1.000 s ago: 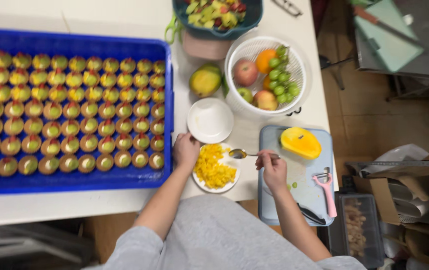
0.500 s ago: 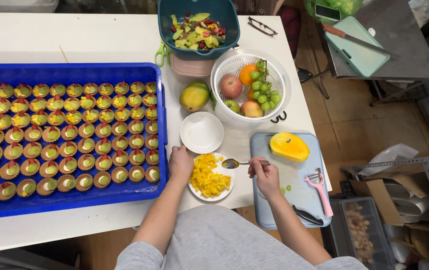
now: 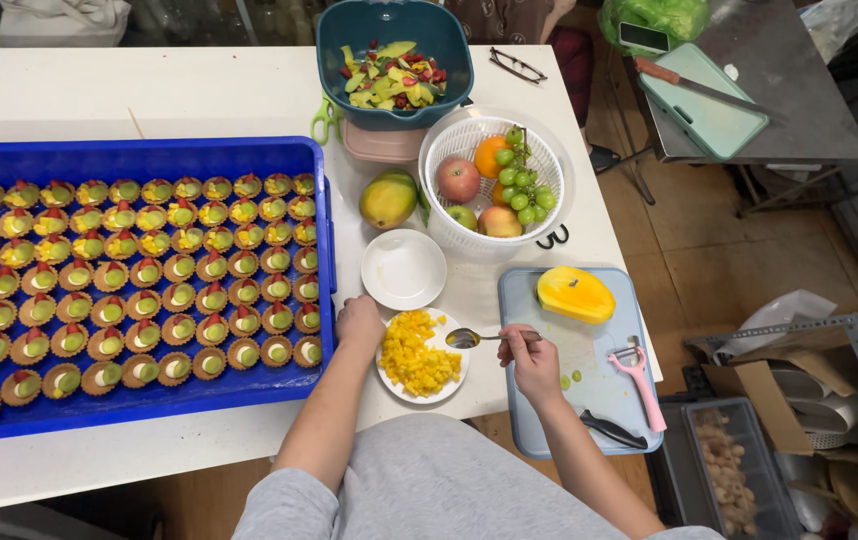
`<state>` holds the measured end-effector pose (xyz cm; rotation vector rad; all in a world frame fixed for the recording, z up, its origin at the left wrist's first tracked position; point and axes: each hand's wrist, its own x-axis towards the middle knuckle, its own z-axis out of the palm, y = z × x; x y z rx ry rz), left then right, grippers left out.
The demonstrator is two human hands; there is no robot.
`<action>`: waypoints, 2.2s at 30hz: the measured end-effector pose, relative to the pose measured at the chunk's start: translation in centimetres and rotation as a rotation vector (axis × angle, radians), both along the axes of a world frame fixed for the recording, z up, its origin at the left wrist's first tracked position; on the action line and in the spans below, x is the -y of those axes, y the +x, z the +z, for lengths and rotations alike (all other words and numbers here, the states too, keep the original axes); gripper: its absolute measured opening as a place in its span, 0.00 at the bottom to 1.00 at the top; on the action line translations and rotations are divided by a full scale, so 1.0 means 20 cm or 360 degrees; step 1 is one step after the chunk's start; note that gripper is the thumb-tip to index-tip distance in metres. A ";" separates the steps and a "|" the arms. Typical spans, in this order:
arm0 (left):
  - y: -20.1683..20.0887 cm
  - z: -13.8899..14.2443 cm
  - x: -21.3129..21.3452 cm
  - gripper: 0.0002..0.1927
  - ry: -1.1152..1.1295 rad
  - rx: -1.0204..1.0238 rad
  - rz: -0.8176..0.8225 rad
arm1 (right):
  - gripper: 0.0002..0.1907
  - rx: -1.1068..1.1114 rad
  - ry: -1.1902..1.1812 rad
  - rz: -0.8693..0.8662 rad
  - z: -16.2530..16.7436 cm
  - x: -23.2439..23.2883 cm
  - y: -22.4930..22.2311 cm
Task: The person decorates fruit tarts by using a spoon to place small pieces of yellow fruit onto individual tart shells filled with cream and grapes, which are arranged in a large blue tray.
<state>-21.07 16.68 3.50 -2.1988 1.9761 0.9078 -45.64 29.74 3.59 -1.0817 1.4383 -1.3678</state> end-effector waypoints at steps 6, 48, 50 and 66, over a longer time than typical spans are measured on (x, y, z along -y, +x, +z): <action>0.01 0.00 0.02 0.16 0.0006 0.0107 -0.0104 | 0.14 0.0026 -0.0006 0.0009 0.00 -0.01 0.01; 0.15 -0.22 -0.36 0.27 -0.0816 -0.1045 0.0322 | 0.15 0.0296 0.0144 -0.0129 -0.11 0.00 0.02; 0.14 -0.20 -0.32 0.32 -0.0767 -0.0781 0.0185 | 0.14 0.0306 0.0143 -0.0112 -0.11 0.01 0.03; 0.11 -0.21 -0.26 0.27 -0.0636 -0.1873 0.0970 | 0.13 -0.0373 0.0136 0.0364 0.08 0.41 0.60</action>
